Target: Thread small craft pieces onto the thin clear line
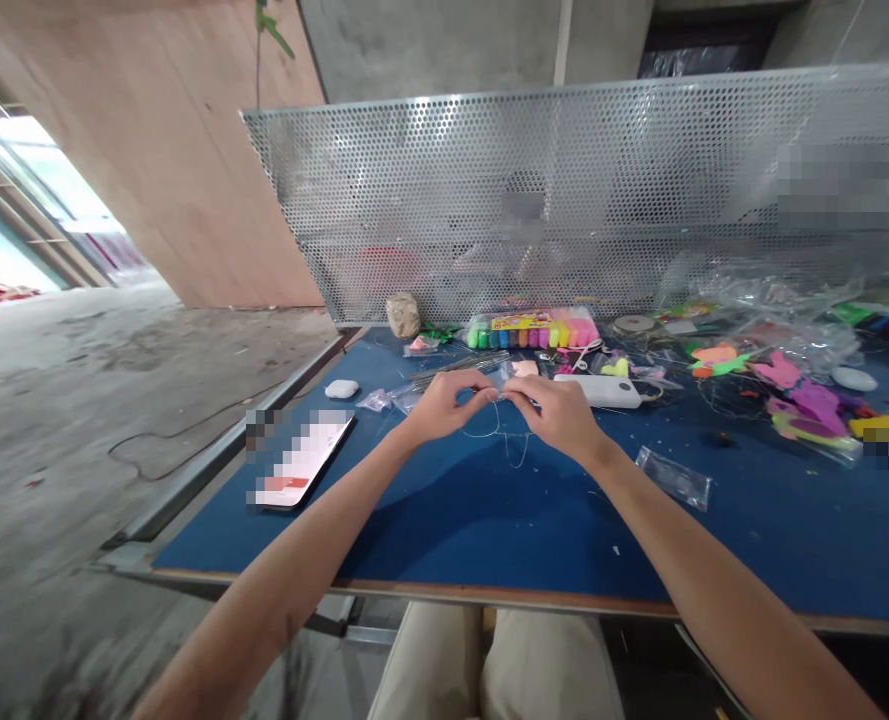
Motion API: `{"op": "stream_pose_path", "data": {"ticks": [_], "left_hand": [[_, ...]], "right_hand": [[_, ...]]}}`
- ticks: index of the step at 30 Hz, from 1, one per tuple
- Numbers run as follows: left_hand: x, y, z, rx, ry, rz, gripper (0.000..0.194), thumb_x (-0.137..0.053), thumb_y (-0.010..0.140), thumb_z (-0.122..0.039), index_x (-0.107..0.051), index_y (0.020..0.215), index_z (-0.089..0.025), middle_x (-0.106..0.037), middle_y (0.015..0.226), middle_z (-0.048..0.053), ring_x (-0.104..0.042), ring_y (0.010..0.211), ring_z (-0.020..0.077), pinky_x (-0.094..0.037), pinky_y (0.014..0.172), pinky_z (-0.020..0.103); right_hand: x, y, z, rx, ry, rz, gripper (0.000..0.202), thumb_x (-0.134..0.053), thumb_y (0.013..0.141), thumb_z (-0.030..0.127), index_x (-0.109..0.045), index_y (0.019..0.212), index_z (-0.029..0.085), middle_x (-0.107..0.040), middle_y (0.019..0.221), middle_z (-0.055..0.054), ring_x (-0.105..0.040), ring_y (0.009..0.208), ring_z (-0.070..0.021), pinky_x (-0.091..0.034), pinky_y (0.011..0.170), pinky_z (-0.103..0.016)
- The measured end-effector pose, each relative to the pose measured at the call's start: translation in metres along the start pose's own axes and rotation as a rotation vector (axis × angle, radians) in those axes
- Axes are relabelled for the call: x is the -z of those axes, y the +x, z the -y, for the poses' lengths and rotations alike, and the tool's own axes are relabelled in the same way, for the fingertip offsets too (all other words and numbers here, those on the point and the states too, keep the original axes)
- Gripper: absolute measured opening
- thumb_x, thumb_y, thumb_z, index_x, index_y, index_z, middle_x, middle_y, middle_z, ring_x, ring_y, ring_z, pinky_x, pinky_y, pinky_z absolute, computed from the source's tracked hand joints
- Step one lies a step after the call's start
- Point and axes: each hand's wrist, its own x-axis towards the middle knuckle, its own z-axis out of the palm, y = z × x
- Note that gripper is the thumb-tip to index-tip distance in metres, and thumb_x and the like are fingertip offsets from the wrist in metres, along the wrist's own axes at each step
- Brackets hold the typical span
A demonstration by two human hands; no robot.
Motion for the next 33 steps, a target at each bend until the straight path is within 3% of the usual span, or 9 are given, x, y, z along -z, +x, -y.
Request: {"op": "stream_pose_path", "data": {"ticks": [4, 11, 16, 23, 27, 30, 33], "left_hand": [[-0.002, 0.0, -0.002, -0.046, -0.008, -0.027, 0.026, -0.049, 0.097, -0.035, -0.068, 0.096, -0.017, -0.069, 0.09, 0.007, -0.062, 0.087, 0.0174, -0.046, 0.083, 0.031], [-0.002, -0.001, 0.0, -0.018, -0.057, 0.005, 0.029, -0.046, 0.099, -0.038, -0.065, 0.097, -0.016, -0.068, 0.092, 0.007, -0.061, 0.086, 0.0174, -0.047, 0.08, 0.03], [-0.006, -0.002, -0.004, 0.01, 0.047, 0.012, 0.03, -0.039, 0.102, -0.035, -0.063, 0.099, -0.017, -0.066, 0.094, 0.007, -0.06, 0.087, 0.0175, -0.045, 0.08, 0.03], [-0.008, -0.001, -0.018, 0.072, 0.153, -0.038, 0.028, -0.041, 0.101, -0.034, -0.064, 0.094, -0.019, -0.069, 0.094, 0.004, -0.059, 0.092, 0.0189, -0.041, 0.088, 0.033], [-0.007, 0.002, -0.019, 0.13, 0.044, -0.05, 0.029, -0.045, 0.099, -0.037, -0.065, 0.088, -0.019, -0.069, 0.087, 0.004, -0.06, 0.087, 0.0186, -0.043, 0.083, 0.031], [-0.007, 0.004, -0.013, 0.195, -0.138, -0.145, 0.029, -0.054, 0.094, -0.044, -0.066, 0.088, -0.018, -0.069, 0.088, 0.004, -0.062, 0.085, 0.0172, -0.046, 0.08, 0.03], [-0.008, 0.002, 0.002, 0.395, -0.505, -0.298, 0.038, -0.062, 0.088, -0.05, -0.061, 0.108, -0.017, -0.069, 0.104, 0.008, -0.066, 0.084, 0.0165, -0.05, 0.077, 0.03]], "right_hand": [[0.001, 0.001, 0.001, 0.009, -0.034, -0.01, 0.015, -0.055, 0.096, 0.03, -0.069, 0.101, 0.025, -0.076, 0.089, 0.0, -0.069, 0.069, -0.0162, -0.047, 0.065, -0.028], [-0.001, -0.001, 0.002, -0.002, -0.084, -0.041, 0.014, -0.058, 0.095, 0.029, -0.07, 0.1, 0.025, -0.077, 0.085, 0.001, -0.068, 0.061, -0.0144, -0.045, 0.06, -0.027], [-0.001, -0.001, 0.004, 0.022, -0.128, -0.075, 0.014, -0.058, 0.094, 0.029, -0.071, 0.097, 0.024, -0.076, 0.076, 0.002, -0.067, 0.059, -0.0138, -0.042, 0.058, -0.026], [0.0, -0.002, 0.002, 0.093, -0.197, -0.092, 0.015, -0.056, 0.095, 0.024, -0.07, 0.099, 0.022, -0.077, 0.082, -0.001, -0.07, 0.067, -0.0149, -0.043, 0.063, -0.026], [-0.001, -0.003, 0.003, 0.084, -0.179, -0.103, 0.015, -0.056, 0.095, 0.025, -0.071, 0.099, 0.024, -0.077, 0.082, -0.001, -0.07, 0.068, -0.0165, -0.044, 0.064, -0.027], [-0.003, -0.002, 0.008, -0.068, -0.074, -0.147, 0.018, -0.054, 0.095, 0.03, -0.071, 0.098, 0.025, -0.076, 0.084, -0.002, -0.066, 0.063, -0.017, -0.045, 0.062, -0.029], [-0.006, -0.001, 0.012, -0.242, 0.017, -0.224, 0.022, -0.053, 0.095, 0.037, -0.071, 0.096, 0.023, -0.074, 0.078, -0.003, -0.057, 0.052, -0.0153, -0.043, 0.054, -0.029]]}}
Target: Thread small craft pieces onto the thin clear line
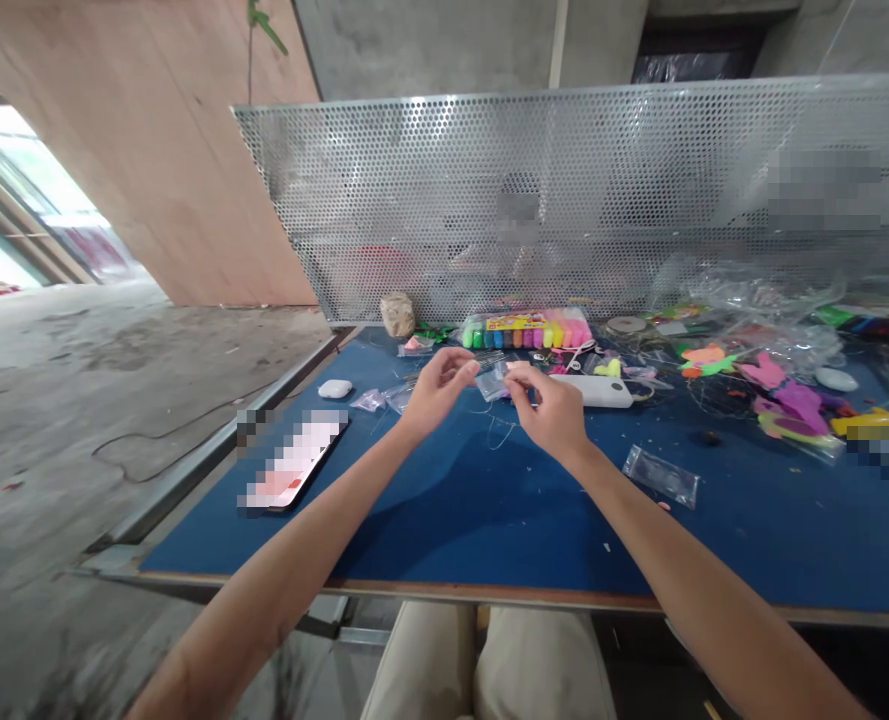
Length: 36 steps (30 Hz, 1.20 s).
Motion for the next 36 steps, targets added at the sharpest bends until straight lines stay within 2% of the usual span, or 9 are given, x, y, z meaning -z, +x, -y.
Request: {"op": "stream_pose_path", "data": {"ticks": [3, 5, 6, 13, 18, 24, 28, 31, 36], "left_hand": [[0.002, 0.001, 0.013, 0.237, -0.322, 0.111, 0.048, -0.069, 0.083, -0.05, -0.058, 0.117, -0.017, -0.068, 0.114, 0.012, -0.069, 0.083, 0.0167, -0.054, 0.081, 0.036], [-0.001, -0.001, 0.018, 0.217, -0.423, 0.247, 0.044, -0.077, 0.077, -0.042, -0.064, 0.11, -0.014, -0.071, 0.107, 0.012, -0.069, 0.089, 0.0178, -0.053, 0.089, 0.038], [-0.004, -0.003, 0.019, 0.184, -0.456, 0.254, 0.041, -0.079, 0.076, -0.039, -0.066, 0.106, -0.014, -0.072, 0.102, 0.011, -0.069, 0.09, 0.0177, -0.052, 0.09, 0.037], [-0.014, -0.007, 0.009, 0.106, -0.563, 0.156, 0.031, -0.074, 0.081, -0.041, -0.07, 0.098, -0.015, -0.071, 0.086, 0.005, -0.069, 0.08, 0.0156, -0.055, 0.084, 0.035], [-0.007, -0.006, 0.0, 0.127, -0.619, 0.2, 0.049, -0.058, 0.089, -0.058, -0.063, 0.118, -0.019, -0.068, 0.116, 0.013, -0.071, 0.091, 0.0213, -0.055, 0.085, 0.039], [-0.009, -0.005, 0.009, 0.049, -0.596, -0.046, 0.053, -0.074, 0.078, -0.05, -0.063, 0.12, -0.02, -0.067, 0.121, 0.013, -0.067, 0.09, 0.0154, -0.051, 0.086, 0.031], [-0.017, -0.01, 0.009, 0.025, -0.53, 0.039, 0.06, -0.071, 0.08, -0.054, -0.059, 0.13, -0.023, -0.059, 0.136, 0.014, -0.064, 0.108, 0.0225, -0.05, 0.09, 0.035], [-0.026, -0.014, 0.007, 0.032, -0.553, 0.072, 0.054, -0.069, 0.083, -0.049, -0.06, 0.129, -0.023, -0.064, 0.128, 0.012, -0.066, 0.104, 0.0209, -0.049, 0.094, 0.037], [-0.029, -0.011, 0.004, 0.138, -0.649, -0.038, 0.034, -0.074, 0.082, -0.04, -0.07, 0.109, -0.019, -0.07, 0.098, 0.005, -0.065, 0.081, 0.0114, -0.052, 0.084, 0.03]], "right_hand": [[-0.001, 0.001, 0.001, -0.091, 0.066, -0.042, 0.026, -0.052, 0.095, 0.041, -0.069, 0.099, 0.023, -0.07, 0.073, -0.002, -0.051, 0.049, -0.0148, -0.041, 0.05, -0.028], [-0.001, 0.001, 0.002, -0.128, 0.11, -0.042, 0.026, -0.05, 0.096, 0.042, -0.068, 0.102, 0.023, -0.069, 0.073, -0.002, -0.052, 0.05, -0.0155, -0.042, 0.05, -0.028], [-0.001, 0.001, 0.003, -0.138, 0.12, -0.033, 0.026, -0.049, 0.097, 0.041, -0.067, 0.102, 0.023, -0.069, 0.073, -0.003, -0.053, 0.051, -0.0161, -0.043, 0.051, -0.028], [0.007, 0.005, 0.01, -0.045, 0.194, 0.06, 0.028, -0.041, 0.101, 0.037, -0.064, 0.109, 0.023, -0.068, 0.085, -0.005, -0.063, 0.073, -0.0198, -0.051, 0.07, -0.032], [0.014, 0.016, 0.001, -0.002, 0.272, 0.087, 0.028, -0.04, 0.101, 0.036, -0.064, 0.107, 0.022, -0.065, 0.082, -0.005, -0.062, 0.075, -0.0196, -0.051, 0.072, -0.033], [0.008, 0.01, 0.003, 0.001, 0.216, 0.11, 0.032, -0.034, 0.102, 0.032, -0.059, 0.121, 0.024, -0.066, 0.089, -0.005, -0.064, 0.082, -0.021, -0.053, 0.077, -0.037], [0.002, 0.005, 0.006, 0.002, 0.17, 0.07, 0.034, -0.033, 0.103, 0.03, -0.056, 0.127, 0.024, -0.069, 0.095, -0.007, -0.066, 0.093, -0.0239, -0.054, 0.085, -0.041], [0.001, 0.004, 0.008, -0.007, 0.154, 0.045, 0.034, -0.033, 0.103, 0.03, -0.054, 0.128, 0.024, -0.071, 0.1, -0.008, -0.067, 0.097, -0.0241, -0.052, 0.09, -0.041], [0.005, 0.001, 0.012, 0.011, 0.211, 0.165, 0.031, -0.034, 0.103, 0.033, -0.052, 0.128, 0.025, -0.073, 0.105, -0.007, -0.069, 0.088, -0.0224, -0.053, 0.084, -0.038]]}}
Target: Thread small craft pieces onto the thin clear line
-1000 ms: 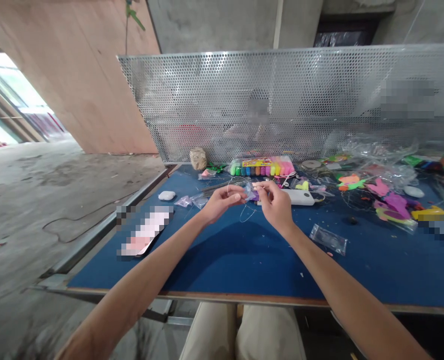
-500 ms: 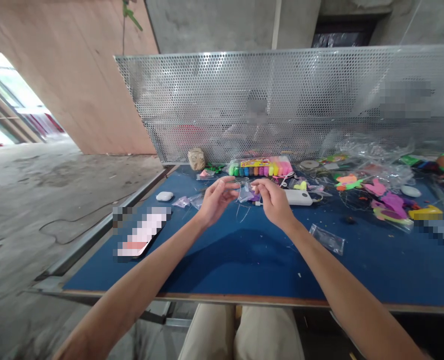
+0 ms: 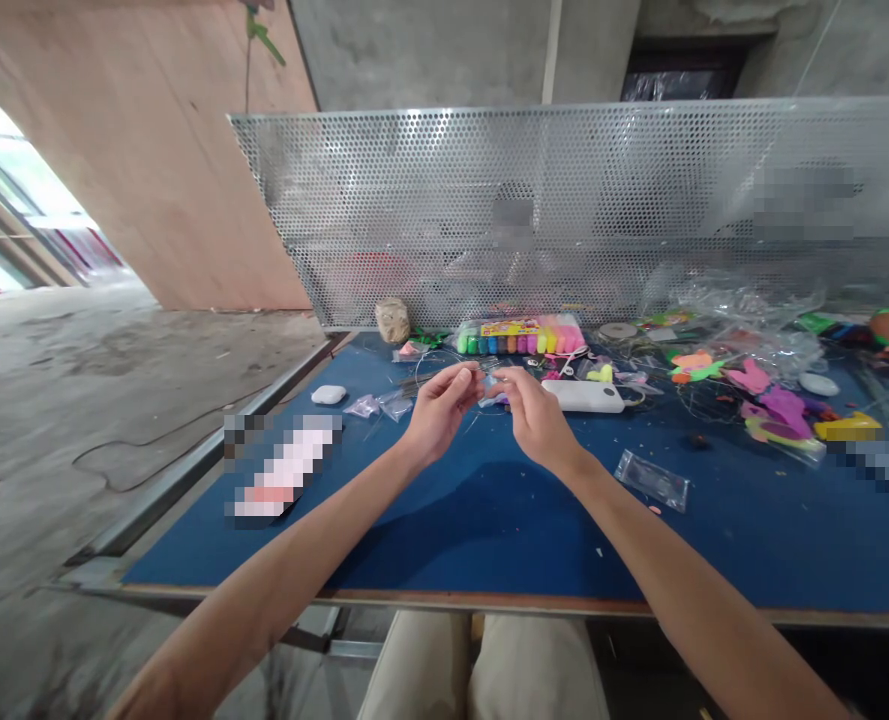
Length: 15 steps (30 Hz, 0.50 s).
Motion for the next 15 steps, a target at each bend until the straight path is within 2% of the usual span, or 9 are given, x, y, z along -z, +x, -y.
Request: {"op": "stream_pose_path", "data": {"ticks": [3, 6, 10, 15], "left_hand": [[0.004, 0.004, -0.007, 0.052, 0.041, -0.001, 0.03, -0.076, 0.079, -0.039, -0.073, 0.097, -0.016, -0.066, 0.083, 0.002, -0.051, 0.058, 0.0035, -0.048, 0.063, 0.022], [0.008, 0.005, -0.016, 0.042, 0.094, -0.006, 0.028, -0.076, 0.078, -0.039, -0.072, 0.092, -0.015, -0.062, 0.078, 0.0, -0.035, 0.048, 0.0007, -0.037, 0.049, 0.02], [0.01, 0.006, -0.023, 0.002, 0.131, -0.005, 0.026, -0.074, 0.08, -0.04, -0.071, 0.09, -0.017, -0.058, 0.073, -0.001, -0.029, 0.045, 0.0005, -0.03, 0.044, 0.021], [0.013, 0.007, -0.028, -0.003, 0.123, 0.071, 0.028, -0.075, 0.079, -0.041, -0.07, 0.091, -0.016, -0.057, 0.07, -0.001, -0.029, 0.046, 0.0006, -0.028, 0.044, 0.02]], "right_hand": [[0.003, 0.001, -0.002, -0.039, 0.05, 0.042, 0.028, -0.033, 0.104, 0.035, -0.052, 0.123, 0.026, -0.074, 0.096, -0.006, -0.064, 0.068, -0.0188, -0.053, 0.071, -0.035], [0.004, 0.004, -0.006, -0.046, 0.112, 0.048, 0.027, -0.037, 0.103, 0.037, -0.056, 0.117, 0.024, -0.072, 0.091, -0.005, -0.059, 0.063, -0.0168, -0.052, 0.063, -0.032], [0.008, 0.009, -0.007, -0.046, 0.218, 0.098, 0.027, -0.043, 0.1, 0.038, -0.063, 0.112, 0.024, -0.068, 0.088, -0.004, -0.062, 0.066, -0.0164, -0.053, 0.061, -0.03], [0.015, 0.011, -0.008, -0.047, 0.249, 0.141, 0.022, -0.051, 0.097, 0.037, -0.068, 0.103, 0.024, -0.071, 0.089, -0.004, -0.068, 0.081, -0.0194, -0.057, 0.069, -0.031]]}}
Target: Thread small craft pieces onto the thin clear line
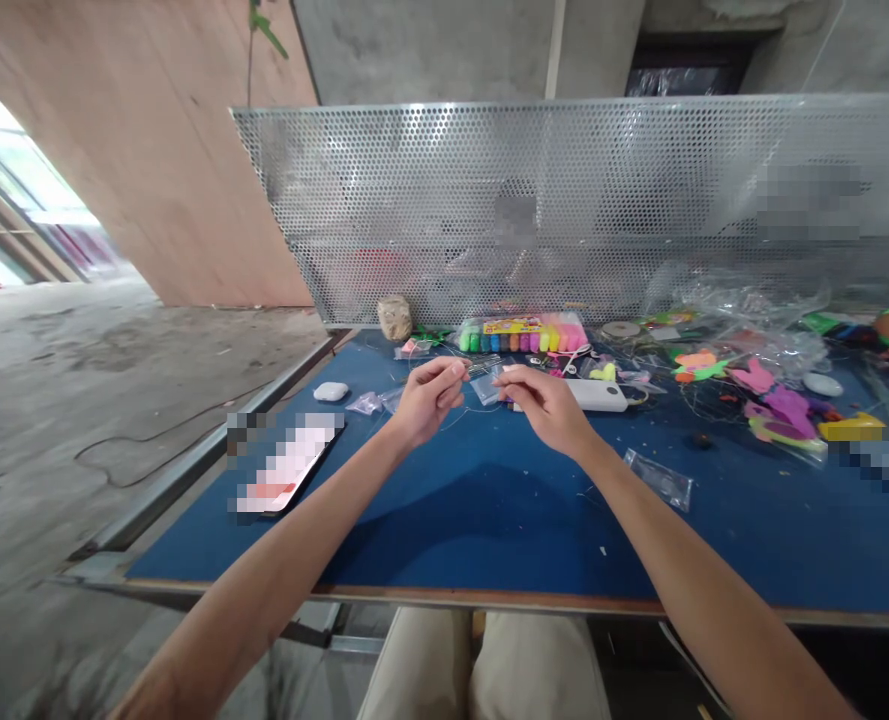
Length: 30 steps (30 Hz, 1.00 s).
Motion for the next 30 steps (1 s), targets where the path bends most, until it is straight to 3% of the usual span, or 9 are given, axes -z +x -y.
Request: {"op": "stream_pose_path", "data": {"ticks": [4, 8, 12, 16, 24, 30], "left_hand": [[0.004, 0.001, -0.004, 0.033, -0.021, 0.059, 0.027, -0.076, 0.079, -0.04, -0.069, 0.087, -0.015, -0.05, 0.062, -0.003, -0.028, 0.046, 0.0016, -0.026, 0.045, 0.02], [0.009, 0.003, -0.004, 0.123, -0.046, 0.125, 0.027, -0.075, 0.079, -0.041, -0.067, 0.081, -0.015, -0.034, 0.053, -0.007, -0.026, 0.046, 0.0028, -0.026, 0.045, 0.019], [0.013, 0.004, -0.002, 0.223, -0.092, 0.152, 0.028, -0.077, 0.078, -0.04, -0.067, 0.08, -0.014, -0.033, 0.055, -0.006, -0.025, 0.047, 0.0027, -0.024, 0.043, 0.017], [0.013, 0.003, -0.002, 0.249, -0.104, 0.147, 0.027, -0.078, 0.077, -0.038, -0.067, 0.083, -0.013, -0.038, 0.06, -0.005, -0.026, 0.048, 0.0016, -0.026, 0.044, 0.015], [0.005, 0.0, -0.004, 0.167, -0.076, 0.116, 0.029, -0.079, 0.076, -0.039, -0.067, 0.085, -0.014, -0.054, 0.072, -0.002, -0.037, 0.05, 0.0006, -0.032, 0.042, 0.013], [0.006, 0.0, 0.0, 0.134, -0.017, 0.044, 0.041, -0.082, 0.071, -0.04, -0.07, 0.102, -0.016, -0.063, 0.085, 0.001, -0.05, 0.055, 0.0034, -0.057, 0.052, 0.021]], "right_hand": [[0.003, 0.0, -0.002, 0.01, -0.018, 0.019, 0.023, -0.051, 0.097, 0.036, -0.07, 0.102, 0.024, -0.073, 0.088, -0.004, -0.068, 0.073, -0.0182, -0.055, 0.062, -0.029], [0.006, 0.0, -0.002, 0.049, -0.05, 0.071, 0.021, -0.053, 0.096, 0.033, -0.071, 0.101, 0.024, -0.074, 0.093, -0.005, -0.07, 0.082, -0.0202, -0.057, 0.07, -0.032], [0.007, -0.001, -0.001, 0.073, -0.077, 0.107, 0.019, -0.055, 0.095, 0.03, -0.071, 0.103, 0.025, -0.075, 0.091, -0.004, -0.07, 0.083, -0.0193, -0.056, 0.073, -0.032], [0.006, -0.002, -0.003, 0.023, -0.028, 0.112, 0.018, -0.056, 0.094, 0.03, -0.072, 0.102, 0.025, -0.075, 0.093, -0.004, -0.071, 0.083, -0.02, -0.056, 0.069, -0.031], [0.004, -0.003, 0.001, 0.02, -0.057, 0.035, 0.018, -0.059, 0.092, 0.03, -0.076, 0.098, 0.026, -0.076, 0.085, -0.001, -0.071, 0.077, -0.0192, -0.055, 0.067, -0.03], [0.008, -0.002, -0.002, 0.017, -0.058, 0.029, 0.02, -0.062, 0.089, 0.031, -0.076, 0.103, 0.026, -0.076, 0.081, -0.001, -0.07, 0.071, -0.0177, -0.055, 0.063, -0.029]]}}
